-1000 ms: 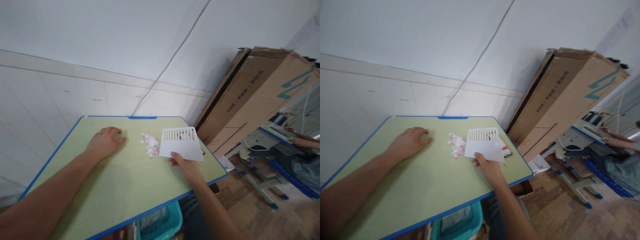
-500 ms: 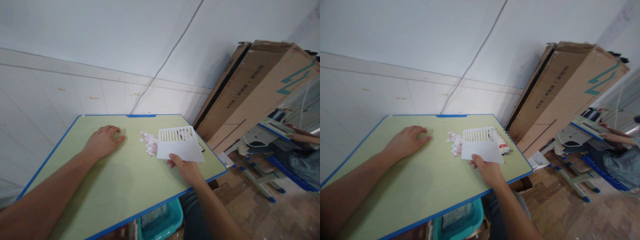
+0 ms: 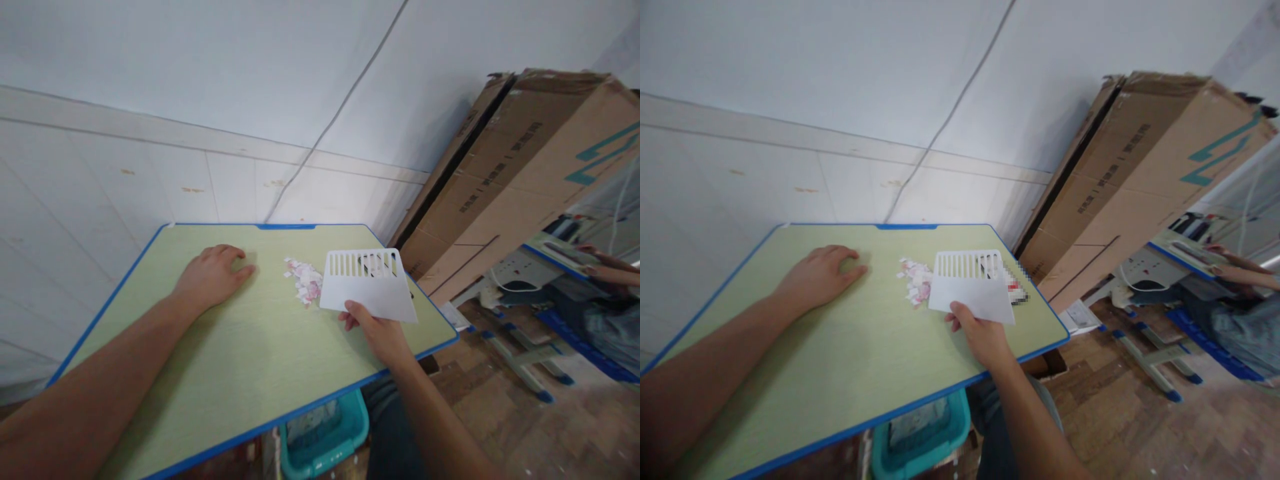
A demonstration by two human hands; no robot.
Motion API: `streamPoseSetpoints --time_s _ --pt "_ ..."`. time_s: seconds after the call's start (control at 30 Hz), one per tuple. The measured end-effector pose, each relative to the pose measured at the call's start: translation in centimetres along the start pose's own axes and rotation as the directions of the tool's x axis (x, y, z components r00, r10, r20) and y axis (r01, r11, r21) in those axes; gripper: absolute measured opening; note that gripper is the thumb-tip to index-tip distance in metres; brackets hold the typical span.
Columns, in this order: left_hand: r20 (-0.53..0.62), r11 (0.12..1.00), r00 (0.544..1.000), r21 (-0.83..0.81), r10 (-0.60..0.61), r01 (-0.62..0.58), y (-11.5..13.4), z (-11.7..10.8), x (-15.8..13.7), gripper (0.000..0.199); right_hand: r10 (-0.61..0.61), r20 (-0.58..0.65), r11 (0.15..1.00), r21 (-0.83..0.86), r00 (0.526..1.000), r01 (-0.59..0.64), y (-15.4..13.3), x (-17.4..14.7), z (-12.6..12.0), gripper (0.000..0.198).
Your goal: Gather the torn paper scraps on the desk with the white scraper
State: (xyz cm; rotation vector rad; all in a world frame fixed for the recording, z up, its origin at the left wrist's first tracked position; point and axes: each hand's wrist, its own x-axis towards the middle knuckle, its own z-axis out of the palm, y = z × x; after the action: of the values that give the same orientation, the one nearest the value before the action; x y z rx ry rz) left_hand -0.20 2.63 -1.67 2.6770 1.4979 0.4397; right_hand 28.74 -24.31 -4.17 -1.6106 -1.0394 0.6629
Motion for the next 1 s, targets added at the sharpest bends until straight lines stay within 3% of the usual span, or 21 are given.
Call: streamPoseSetpoints --time_s 0.17,0.33,0.57,0.73,0.83,1.0 --pt "-0.002 1.0 1.0 -0.007 -0.002 0.002 0.1 0.0 -0.1 0.069 0.011 0.022 0.998 -0.063 1.0 -0.009 -0.7 -0.3 0.0 0.048" --pt "-0.022 1.0 1.0 -0.023 0.011 -0.012 0.0 0.2 0.0 0.066 -0.008 0.083 0.999 -0.053 0.997 0.012 -1.7 -1.4 0.1 0.041" --pt "-0.013 1.0 1.0 -0.023 0.01 -0.01 0.3 0.2 -0.1 0.067 0.02 0.002 0.996 -0.086 1.0 -0.02 -2.2 -2.3 1.1 0.045" --pt "-0.002 1.0 1.0 -0.025 0.003 -0.003 0.7 0.0 -0.2 0.065 0.041 0.117 0.996 -0.084 0.992 -0.032 -2.8 -3.1 1.6 0.044" --pt "0.008 1.0 1.0 -0.019 0.009 -0.009 0.8 -0.2 -0.3 0.065 0.044 0.093 0.994 -0.1 0.995 -0.035 -3.0 -3.5 2.0 0.046" --pt "0.002 1.0 1.0 -0.02 0.005 -0.005 1.1 -0.3 -0.5 0.061 0.042 0.154 0.989 -0.15 0.987 -0.019 -3.1 -4.1 2.8 0.047"
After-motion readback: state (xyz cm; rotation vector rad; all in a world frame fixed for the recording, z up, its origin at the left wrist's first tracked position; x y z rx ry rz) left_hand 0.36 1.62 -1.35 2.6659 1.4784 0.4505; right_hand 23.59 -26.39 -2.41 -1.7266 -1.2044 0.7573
